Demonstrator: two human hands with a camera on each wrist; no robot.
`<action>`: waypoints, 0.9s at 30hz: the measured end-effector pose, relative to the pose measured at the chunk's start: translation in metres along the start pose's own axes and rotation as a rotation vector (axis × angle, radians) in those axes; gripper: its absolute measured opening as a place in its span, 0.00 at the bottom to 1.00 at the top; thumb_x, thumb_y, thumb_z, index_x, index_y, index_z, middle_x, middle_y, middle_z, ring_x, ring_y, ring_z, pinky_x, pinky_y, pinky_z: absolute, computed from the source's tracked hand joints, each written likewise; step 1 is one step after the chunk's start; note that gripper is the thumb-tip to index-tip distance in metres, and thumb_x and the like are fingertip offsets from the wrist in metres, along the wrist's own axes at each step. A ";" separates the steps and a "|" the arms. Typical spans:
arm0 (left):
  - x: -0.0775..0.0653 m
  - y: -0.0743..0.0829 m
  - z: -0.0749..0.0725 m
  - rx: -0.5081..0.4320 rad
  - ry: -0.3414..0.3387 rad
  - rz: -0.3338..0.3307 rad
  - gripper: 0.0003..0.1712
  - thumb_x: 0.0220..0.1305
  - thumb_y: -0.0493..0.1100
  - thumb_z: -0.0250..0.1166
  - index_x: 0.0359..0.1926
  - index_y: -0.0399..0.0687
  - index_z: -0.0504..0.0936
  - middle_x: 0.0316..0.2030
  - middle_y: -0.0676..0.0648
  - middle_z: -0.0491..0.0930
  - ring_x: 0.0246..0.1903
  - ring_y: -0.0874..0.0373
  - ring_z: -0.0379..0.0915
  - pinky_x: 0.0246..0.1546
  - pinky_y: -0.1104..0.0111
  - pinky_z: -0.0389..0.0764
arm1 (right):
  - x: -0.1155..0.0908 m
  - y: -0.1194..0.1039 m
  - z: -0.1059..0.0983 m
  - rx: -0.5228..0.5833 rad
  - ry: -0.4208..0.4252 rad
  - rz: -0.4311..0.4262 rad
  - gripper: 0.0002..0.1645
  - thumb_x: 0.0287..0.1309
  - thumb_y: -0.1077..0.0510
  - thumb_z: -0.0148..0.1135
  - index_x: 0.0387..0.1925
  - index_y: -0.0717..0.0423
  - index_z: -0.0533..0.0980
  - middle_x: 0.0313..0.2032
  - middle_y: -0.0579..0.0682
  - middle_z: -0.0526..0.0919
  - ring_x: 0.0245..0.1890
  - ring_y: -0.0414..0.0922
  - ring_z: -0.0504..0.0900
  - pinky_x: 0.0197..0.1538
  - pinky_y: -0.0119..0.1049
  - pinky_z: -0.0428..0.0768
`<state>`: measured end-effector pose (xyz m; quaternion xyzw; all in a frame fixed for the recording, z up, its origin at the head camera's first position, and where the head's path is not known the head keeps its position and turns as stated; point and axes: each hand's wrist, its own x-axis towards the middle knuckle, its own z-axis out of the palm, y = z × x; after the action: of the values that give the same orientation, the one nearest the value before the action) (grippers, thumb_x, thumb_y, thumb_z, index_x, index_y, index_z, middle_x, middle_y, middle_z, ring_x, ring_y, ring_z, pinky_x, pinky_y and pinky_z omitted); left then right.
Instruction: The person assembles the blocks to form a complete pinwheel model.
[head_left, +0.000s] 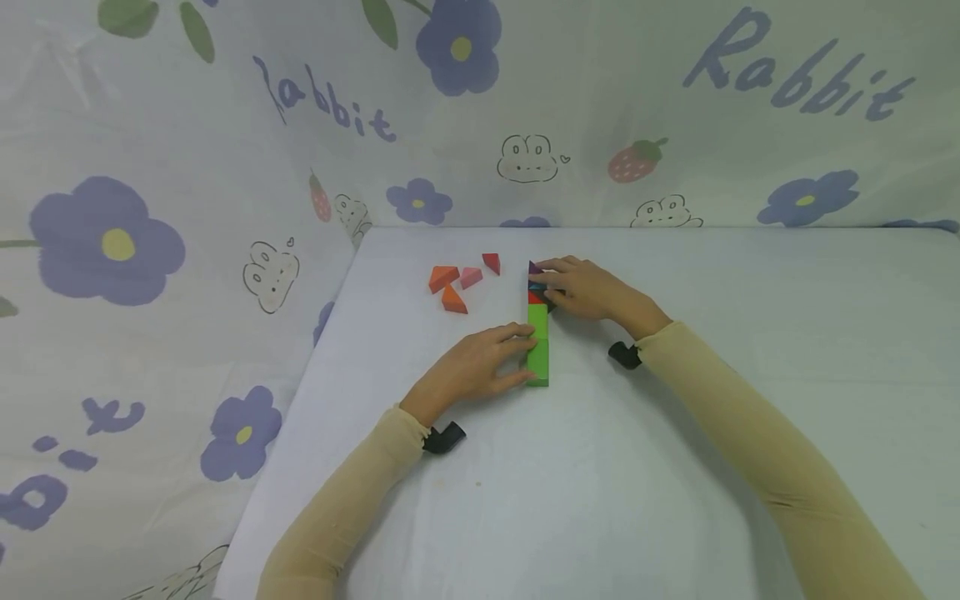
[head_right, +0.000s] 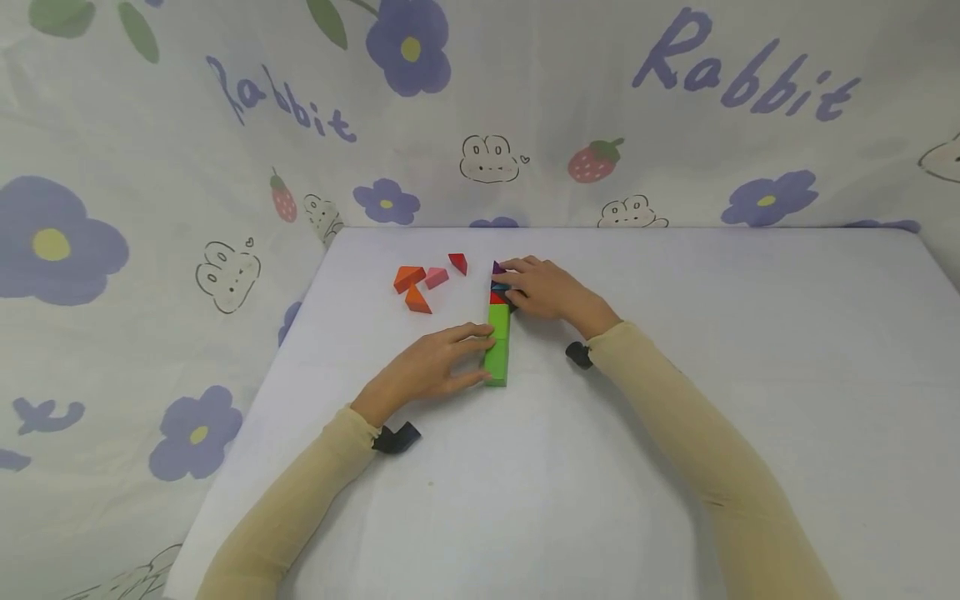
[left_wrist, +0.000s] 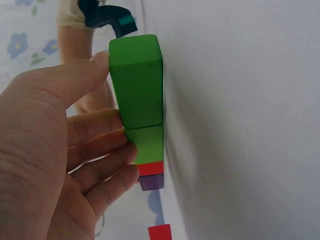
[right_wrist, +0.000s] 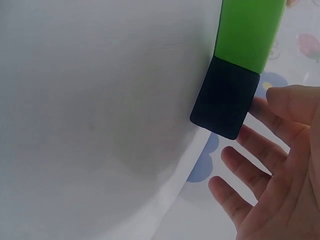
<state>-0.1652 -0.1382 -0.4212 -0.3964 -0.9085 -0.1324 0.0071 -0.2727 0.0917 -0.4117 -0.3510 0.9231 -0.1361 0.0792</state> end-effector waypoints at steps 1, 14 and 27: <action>0.000 0.000 0.000 0.003 -0.001 0.000 0.32 0.61 0.59 0.67 0.62 0.50 0.78 0.64 0.50 0.74 0.65 0.56 0.69 0.64 0.65 0.73 | 0.000 0.000 0.000 0.001 0.000 -0.001 0.27 0.71 0.53 0.51 0.70 0.46 0.67 0.71 0.54 0.64 0.72 0.57 0.61 0.71 0.60 0.61; 0.000 0.001 -0.001 0.012 0.009 0.005 0.31 0.62 0.59 0.66 0.62 0.49 0.78 0.64 0.50 0.74 0.65 0.55 0.69 0.64 0.64 0.73 | -0.002 -0.003 -0.002 0.007 0.001 -0.007 0.27 0.71 0.53 0.52 0.70 0.48 0.67 0.71 0.55 0.64 0.72 0.57 0.61 0.72 0.58 0.60; 0.001 0.000 0.000 0.005 0.000 0.001 0.32 0.61 0.59 0.67 0.62 0.50 0.78 0.64 0.50 0.74 0.64 0.56 0.70 0.64 0.65 0.74 | -0.007 -0.003 -0.002 0.022 0.023 -0.013 0.29 0.71 0.53 0.54 0.71 0.48 0.65 0.73 0.56 0.61 0.72 0.58 0.60 0.72 0.60 0.60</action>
<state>-0.1653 -0.1374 -0.4213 -0.3969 -0.9086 -0.1300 0.0085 -0.2659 0.0942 -0.4084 -0.3547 0.9200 -0.1506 0.0715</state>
